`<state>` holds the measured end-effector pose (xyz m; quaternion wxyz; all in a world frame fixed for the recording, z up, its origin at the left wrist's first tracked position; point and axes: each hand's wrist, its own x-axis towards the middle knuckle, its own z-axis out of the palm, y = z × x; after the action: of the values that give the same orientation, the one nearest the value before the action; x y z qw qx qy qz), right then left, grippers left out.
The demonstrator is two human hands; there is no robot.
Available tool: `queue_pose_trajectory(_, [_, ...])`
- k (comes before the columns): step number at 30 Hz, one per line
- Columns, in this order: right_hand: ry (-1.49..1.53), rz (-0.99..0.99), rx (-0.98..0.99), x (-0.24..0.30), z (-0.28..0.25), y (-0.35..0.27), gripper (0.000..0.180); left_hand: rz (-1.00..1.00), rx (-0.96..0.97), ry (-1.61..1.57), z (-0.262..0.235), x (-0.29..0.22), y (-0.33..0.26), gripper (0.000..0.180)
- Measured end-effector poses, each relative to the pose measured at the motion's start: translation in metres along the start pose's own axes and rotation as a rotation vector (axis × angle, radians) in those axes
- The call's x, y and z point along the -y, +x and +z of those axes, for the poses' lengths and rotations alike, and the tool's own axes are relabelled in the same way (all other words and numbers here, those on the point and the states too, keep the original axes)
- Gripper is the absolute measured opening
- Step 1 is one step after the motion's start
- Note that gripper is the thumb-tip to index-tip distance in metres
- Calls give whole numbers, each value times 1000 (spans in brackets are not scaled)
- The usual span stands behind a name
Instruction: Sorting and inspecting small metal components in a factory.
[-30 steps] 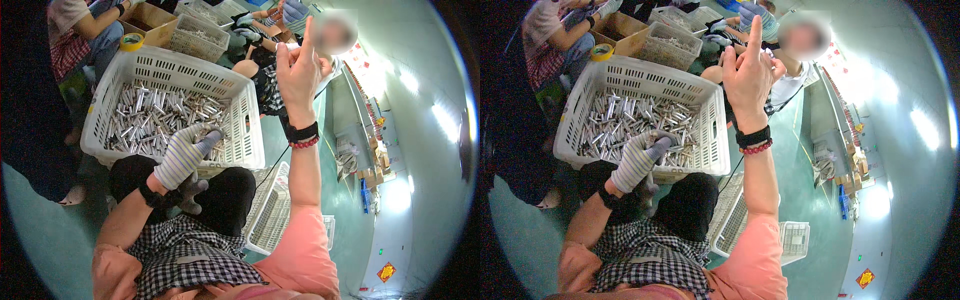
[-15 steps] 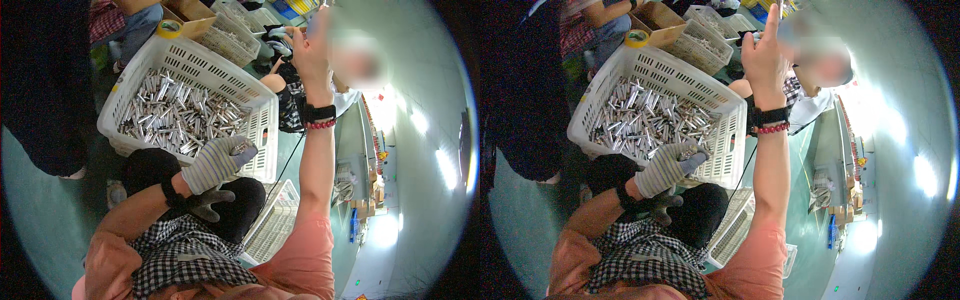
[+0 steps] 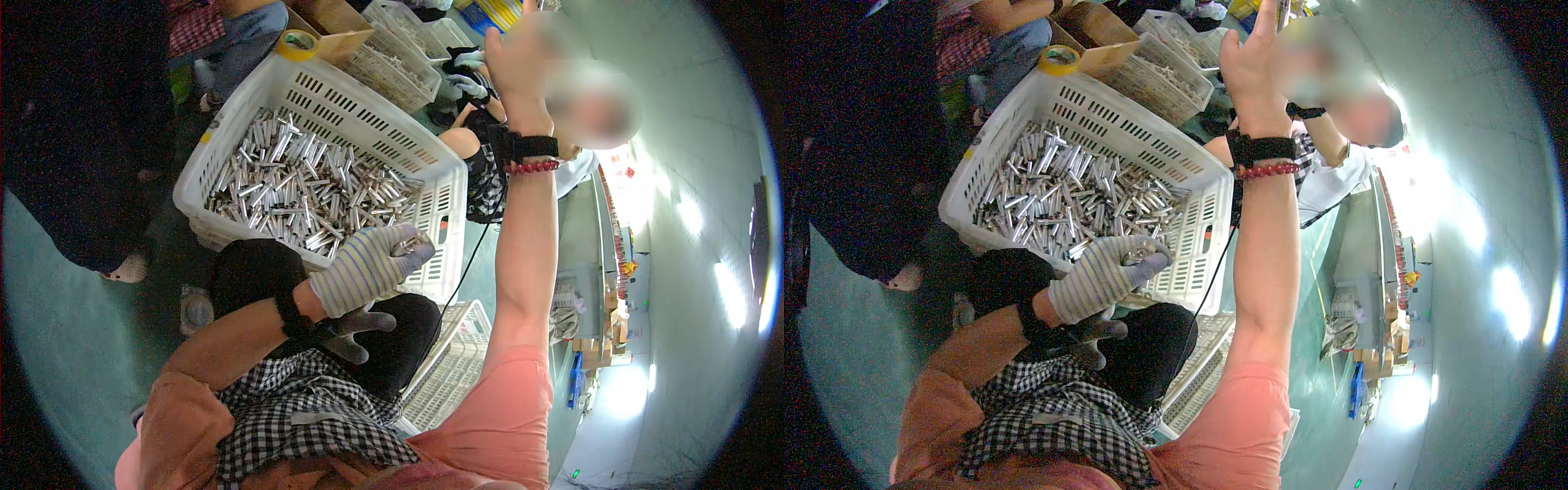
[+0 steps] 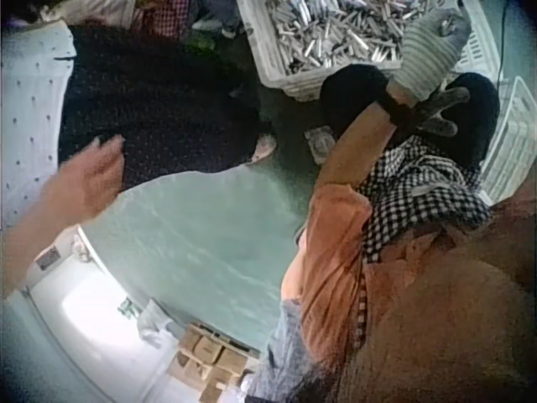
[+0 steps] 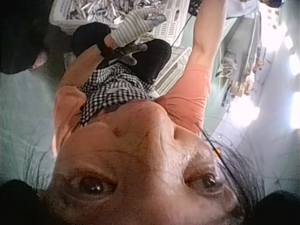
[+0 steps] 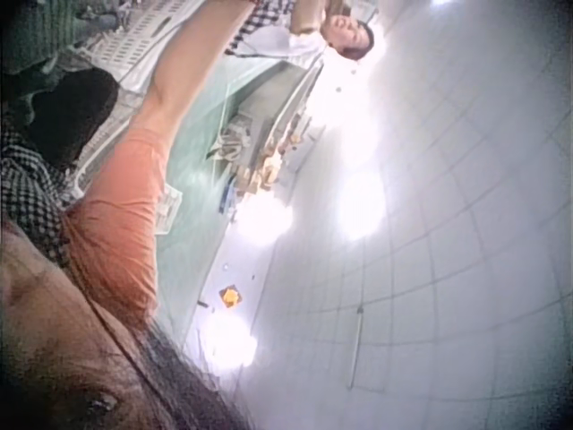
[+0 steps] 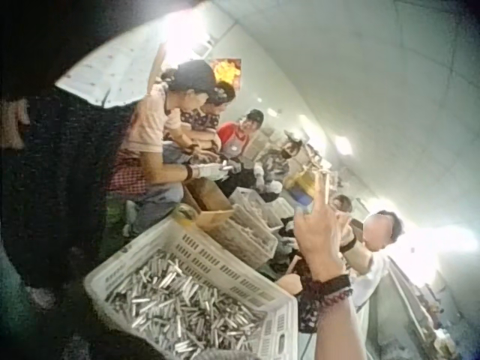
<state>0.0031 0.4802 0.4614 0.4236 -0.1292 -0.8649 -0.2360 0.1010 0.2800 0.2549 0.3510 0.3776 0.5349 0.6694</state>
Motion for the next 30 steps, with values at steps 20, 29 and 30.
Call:
queue_pose_trajectory(20, [892, 432, 486, 29, -113, -186, 27, 177, -246, -390, -11, 1, 2, 26])
queue_pose_trajectory(29, [997, 311, 454, 46, -121, -219, 22, 196, -209, -339, -2, 21, -6, 21])
queue_pose_trajectory(30, [1005, 223, 455, 47, -120, -221, 24, 275, -229, -221, -3, 28, -4, 22])
